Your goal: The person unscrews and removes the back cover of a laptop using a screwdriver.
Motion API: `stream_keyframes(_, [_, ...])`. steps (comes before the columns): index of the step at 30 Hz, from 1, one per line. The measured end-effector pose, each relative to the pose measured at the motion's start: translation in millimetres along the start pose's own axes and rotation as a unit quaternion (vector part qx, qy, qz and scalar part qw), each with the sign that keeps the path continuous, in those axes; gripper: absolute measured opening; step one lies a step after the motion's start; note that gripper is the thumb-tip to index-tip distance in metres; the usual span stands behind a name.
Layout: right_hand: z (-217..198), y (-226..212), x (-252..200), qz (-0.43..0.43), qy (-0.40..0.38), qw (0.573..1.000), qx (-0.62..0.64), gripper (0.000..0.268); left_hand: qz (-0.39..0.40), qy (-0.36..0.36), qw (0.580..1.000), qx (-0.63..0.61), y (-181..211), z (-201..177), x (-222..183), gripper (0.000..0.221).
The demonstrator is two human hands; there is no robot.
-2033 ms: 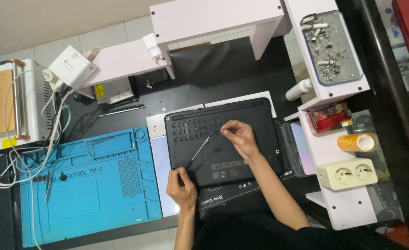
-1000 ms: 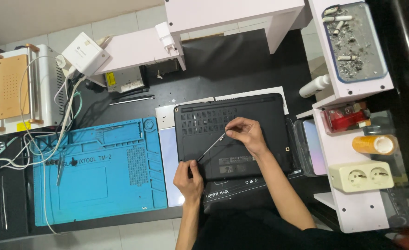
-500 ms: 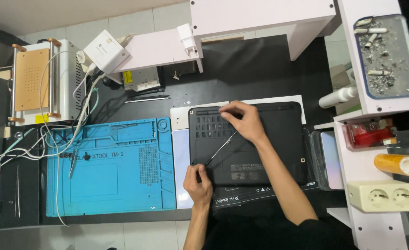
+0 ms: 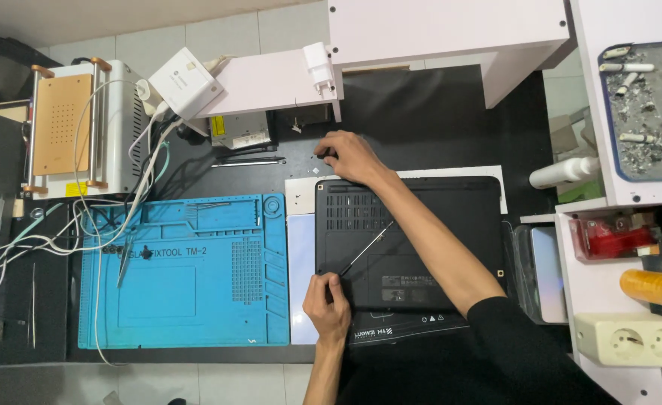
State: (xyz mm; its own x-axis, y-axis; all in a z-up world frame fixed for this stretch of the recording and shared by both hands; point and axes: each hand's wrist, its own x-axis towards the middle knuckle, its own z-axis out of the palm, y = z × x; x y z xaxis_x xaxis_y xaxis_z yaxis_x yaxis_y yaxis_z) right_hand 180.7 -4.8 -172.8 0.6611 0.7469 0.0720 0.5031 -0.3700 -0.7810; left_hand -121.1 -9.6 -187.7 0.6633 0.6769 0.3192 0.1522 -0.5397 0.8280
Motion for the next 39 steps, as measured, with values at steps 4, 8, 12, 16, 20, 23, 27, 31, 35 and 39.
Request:
stream_keyframes(4, [-4.9, -6.0, 5.7, -0.008, -0.019, 1.0, -0.007, 0.027, 0.02, 0.002, 1.0, 0.004, 0.5, 0.1, 0.9, 0.015])
stream_keyframes(8, [4.2, 1.2, 14.1, -0.069, -0.018, 0.994, -0.079, 0.019, 0.008, -0.001, 1.0, 0.0, 2.6, 0.1, 2.2, 0.015])
stream_keyframes(12, [18.0, 17.1, 25.3, -0.128, -0.024, 0.984, -0.126, 0.01, 0.019, 0.005, 1.0, -0.004, 4.7, 0.2, 3.8, 0.015])
stream_keyframes(16, [19.7, 12.5, 28.9, -0.144, -0.039, 0.976, -0.161, 0.005, 0.026, 0.009, 1.0, -0.003, 3.7, 0.4, 3.2, 0.016])
stream_keyframes(20, [17.3, 2.9, 19.8, -0.167, -0.006, 0.973, -0.162, 0.009, 0.004, 0.007, 1.0, -0.009, 3.6, -0.2, 1.1, 0.017])
stream_keyframes(23, [2.4, -13.3, 0.7, -0.15, 0.041, 0.985, -0.079, 0.009, -0.008, 0.008, 1.0, -0.014, 1.4, 0.0, 0.1, 0.018])
stream_keyframes(27, [-18.5, -32.2, -45.2, -0.031, 0.086, 0.988, 0.122, 0.01, -0.044, 0.012, 0.999, -0.025, -1.6, 0.3, -2.2, 0.019])
stream_keyframes(31, [-22.3, -18.8, -108.6, 0.101, 0.085, 0.947, 0.293, 0.012, -0.073, 0.021, 0.996, -0.039, 0.6, -11.8, -0.4, 0.017])
stream_keyframes(35, [-15.5, 0.7, -169.3, 0.07, 0.107, 0.919, 0.372, 0.015, -0.078, 0.001, 0.996, -0.047, 12.6, -35.2, 14.2, 0.014])
stream_keyframes(39, [-11.3, 1.1, -205.3, 0.079, 0.129, 0.909, 0.388, 0.014, -0.051, -0.054, 0.997, -0.003, 29.3, -56.8, 26.9, 0.01])
